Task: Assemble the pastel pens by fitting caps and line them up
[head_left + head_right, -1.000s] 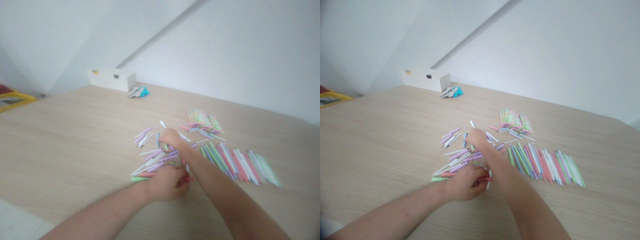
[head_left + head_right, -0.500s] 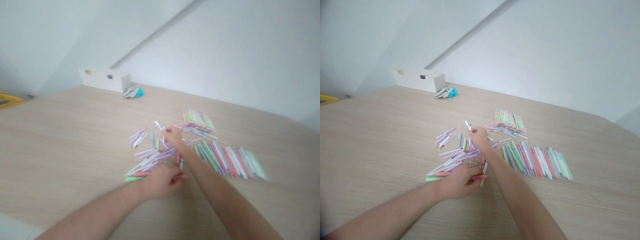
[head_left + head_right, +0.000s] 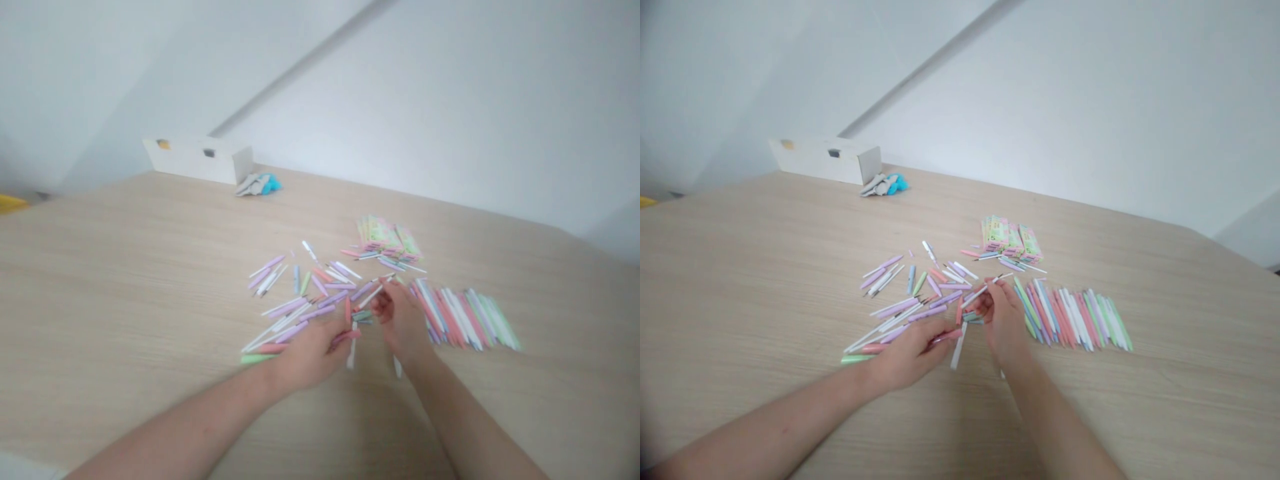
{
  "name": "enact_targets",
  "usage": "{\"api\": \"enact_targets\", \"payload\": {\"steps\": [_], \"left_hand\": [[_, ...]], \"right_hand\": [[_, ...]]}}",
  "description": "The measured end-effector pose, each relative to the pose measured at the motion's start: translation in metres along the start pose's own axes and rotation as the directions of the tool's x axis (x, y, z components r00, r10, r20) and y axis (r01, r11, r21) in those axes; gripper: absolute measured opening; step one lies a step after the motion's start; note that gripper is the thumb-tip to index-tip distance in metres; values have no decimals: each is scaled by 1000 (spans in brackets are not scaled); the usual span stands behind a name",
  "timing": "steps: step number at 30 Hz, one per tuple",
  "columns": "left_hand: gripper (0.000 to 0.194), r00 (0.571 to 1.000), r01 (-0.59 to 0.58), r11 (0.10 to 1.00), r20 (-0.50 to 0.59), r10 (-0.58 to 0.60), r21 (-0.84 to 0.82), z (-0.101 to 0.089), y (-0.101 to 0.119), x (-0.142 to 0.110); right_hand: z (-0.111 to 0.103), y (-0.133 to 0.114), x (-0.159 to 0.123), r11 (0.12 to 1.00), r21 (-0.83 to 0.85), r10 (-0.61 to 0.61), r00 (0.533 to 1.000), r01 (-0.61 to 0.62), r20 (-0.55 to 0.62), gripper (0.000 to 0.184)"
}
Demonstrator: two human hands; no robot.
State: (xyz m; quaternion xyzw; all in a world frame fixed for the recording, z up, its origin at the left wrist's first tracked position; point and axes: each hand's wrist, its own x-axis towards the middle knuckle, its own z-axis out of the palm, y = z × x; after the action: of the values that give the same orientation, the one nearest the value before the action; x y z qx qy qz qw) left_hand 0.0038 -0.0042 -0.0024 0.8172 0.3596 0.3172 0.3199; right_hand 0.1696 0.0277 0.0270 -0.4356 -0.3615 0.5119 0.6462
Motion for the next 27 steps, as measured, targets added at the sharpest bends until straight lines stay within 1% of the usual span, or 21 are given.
{"api": "enact_targets", "payload": {"steps": [1, 3, 6, 8, 12, 16, 20, 24, 27], "left_hand": [[25, 1000, -4, 1000, -16, 3, -24, 0, 1, 1], [25, 999, -13, 997, -30, 11, -72, 0, 2, 1], [25, 999, -9, 993, -43, 4, -114, 0, 3, 2], [25, 999, -1, 992, -47, -6, -129, -1, 3, 2], [24, 1000, 17, 989, -21, -20, -145, -3, 4, 3], [24, 1000, 18, 993, 6, -18, -119, -5, 4, 2], [24, 1000, 11, 993, 12, -9, -118, -6, 6, 1], [26, 1000, -1, 990, 4, 2, -138, -5, 8, 2], [26, 1000, -13, 989, -4, 13, -144, -6, 9, 3]], "right_hand": [[-4, 0, -6, 999, 52, -3, 1000, 4, -17, 16], [-10, 2, -13, 996, 88, -24, 999, 28, -41, 16], [-16, 7, -19, 995, 84, -54, 996, 60, -66, 19], [-20, 9, -20, 996, 62, -56, 996, 60, -68, 22], [-26, 12, -21, 998, 26, -52, 998, 53, -37, 22], [-29, 15, -23, 999, 0, -54, 999, 54, 8, 23], [-27, 19, -27, 998, -32, -54, 996, 56, 70, 22], [-24, 21, -31, 998, -59, -23, 994, 29, 104, 21], [-22, 21, -33, 996, -75, -27, 990, 38, 137, 16]]}}
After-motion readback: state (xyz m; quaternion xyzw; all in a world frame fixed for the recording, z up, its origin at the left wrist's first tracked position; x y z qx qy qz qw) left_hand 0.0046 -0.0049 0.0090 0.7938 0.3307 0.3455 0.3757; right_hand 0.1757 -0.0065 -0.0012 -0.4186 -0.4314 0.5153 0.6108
